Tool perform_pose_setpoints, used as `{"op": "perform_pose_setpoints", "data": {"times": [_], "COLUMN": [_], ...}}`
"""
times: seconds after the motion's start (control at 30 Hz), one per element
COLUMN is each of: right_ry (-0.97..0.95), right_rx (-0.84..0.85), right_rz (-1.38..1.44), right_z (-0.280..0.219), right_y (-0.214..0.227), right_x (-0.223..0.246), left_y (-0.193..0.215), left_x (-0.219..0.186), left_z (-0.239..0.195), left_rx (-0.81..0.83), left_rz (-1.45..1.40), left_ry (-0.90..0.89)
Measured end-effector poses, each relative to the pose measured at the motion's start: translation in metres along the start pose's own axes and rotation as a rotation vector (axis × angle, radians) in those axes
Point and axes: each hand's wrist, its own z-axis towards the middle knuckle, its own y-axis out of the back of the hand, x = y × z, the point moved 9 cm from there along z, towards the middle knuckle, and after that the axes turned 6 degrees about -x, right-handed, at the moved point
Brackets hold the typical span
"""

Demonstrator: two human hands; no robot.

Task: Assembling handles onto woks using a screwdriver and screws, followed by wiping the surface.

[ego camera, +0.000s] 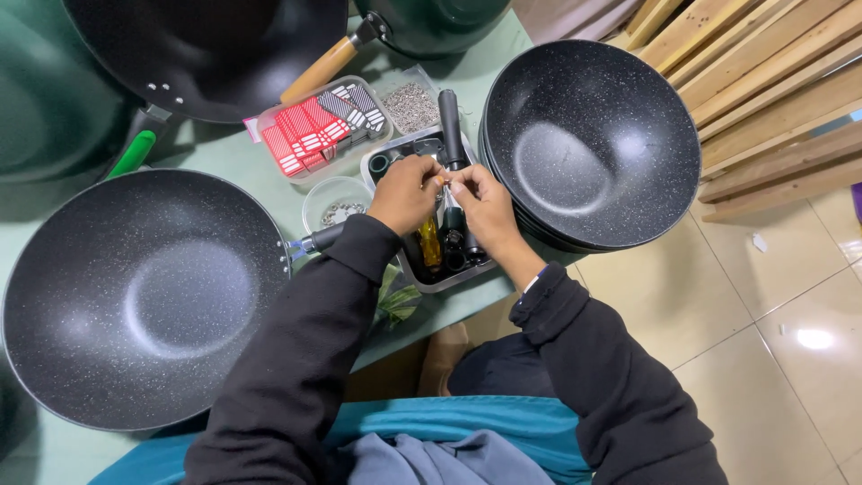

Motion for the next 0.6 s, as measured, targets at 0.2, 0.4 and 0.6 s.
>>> {"op": "perform_pose_setpoints", "data": {"times": [0.2, 0.4, 0.6], "right_ry": [0.016, 0.059, 0.029], "right_rx": [0.088, 0.066, 0.079], "right_rz": [0.073, -0.15, -0.376], "right_z": [0.004, -0.003, 0.002], "right_y": [-0.01, -0.009, 0.005], "right_x": [-0.004, 0.009, 0.005], "left_y": [0.03, 0.047, 0.072], "left_x": [-0.029, -0.026, -0.013], "left_z": [-0.019, -0.033, -0.06], "left_rx": [0.017, 0.044, 0.059], "left_rz": [-0.022, 0.097, 0.273], "left_ry": [0.037, 0.017, -0.032]}}
